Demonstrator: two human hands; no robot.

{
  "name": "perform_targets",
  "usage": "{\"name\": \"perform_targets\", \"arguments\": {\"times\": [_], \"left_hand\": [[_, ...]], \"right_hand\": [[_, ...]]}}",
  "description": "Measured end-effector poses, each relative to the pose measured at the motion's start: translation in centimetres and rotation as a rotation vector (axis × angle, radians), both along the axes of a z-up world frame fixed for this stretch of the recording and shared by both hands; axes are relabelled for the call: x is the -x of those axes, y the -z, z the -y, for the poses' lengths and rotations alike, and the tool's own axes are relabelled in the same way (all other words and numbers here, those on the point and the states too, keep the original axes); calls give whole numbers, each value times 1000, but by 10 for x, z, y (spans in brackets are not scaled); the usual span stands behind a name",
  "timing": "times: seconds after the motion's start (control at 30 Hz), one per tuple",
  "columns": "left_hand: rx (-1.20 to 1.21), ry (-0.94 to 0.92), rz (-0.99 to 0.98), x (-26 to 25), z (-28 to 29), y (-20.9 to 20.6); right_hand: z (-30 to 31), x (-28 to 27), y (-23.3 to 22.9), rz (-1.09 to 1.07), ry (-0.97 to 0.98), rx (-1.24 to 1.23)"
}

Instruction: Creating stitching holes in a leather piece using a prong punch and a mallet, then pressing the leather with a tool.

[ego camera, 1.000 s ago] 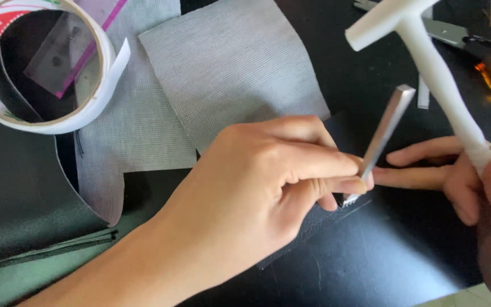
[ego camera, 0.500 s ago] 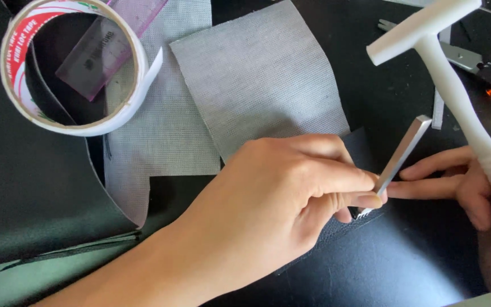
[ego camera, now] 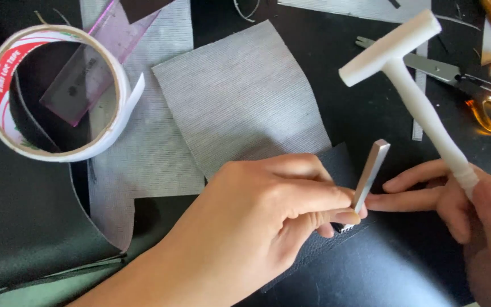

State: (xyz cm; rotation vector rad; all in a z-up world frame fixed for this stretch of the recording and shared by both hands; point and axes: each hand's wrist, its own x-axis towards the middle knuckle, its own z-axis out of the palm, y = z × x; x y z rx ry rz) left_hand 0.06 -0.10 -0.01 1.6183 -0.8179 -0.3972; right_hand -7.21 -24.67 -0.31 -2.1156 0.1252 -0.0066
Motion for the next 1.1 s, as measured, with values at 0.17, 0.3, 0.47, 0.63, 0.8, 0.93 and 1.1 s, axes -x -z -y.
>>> {"name": "perform_targets", "arguments": {"times": [0.17, 0.3, 0.47, 0.63, 0.8, 0.93, 1.1], "left_hand": [[-6, -5, 12, 0, 0, -1], [1, -5, 8, 0, 0, -2], [-6, -19, 28, 0, 0, -2], [29, -30, 103, -1, -1, -4], [35, -52, 193, 0, -2, -2], [51, -31, 210, 0, -2, -4], [96, -49, 231, 2, -3, -1]], "right_hand": [[-12, -2, -10, -8, 35, 11], [-13, -4, -12, 15, 23, 9], [-16, -6, -21, 37, -21, 86], [-31, -5, -33, 27, 63, 46], [-30, -2, -32, 108, -10, 1], [-31, 0, -35, 74, 9, -15], [-28, 1, -34, 131, -63, 0]]}}
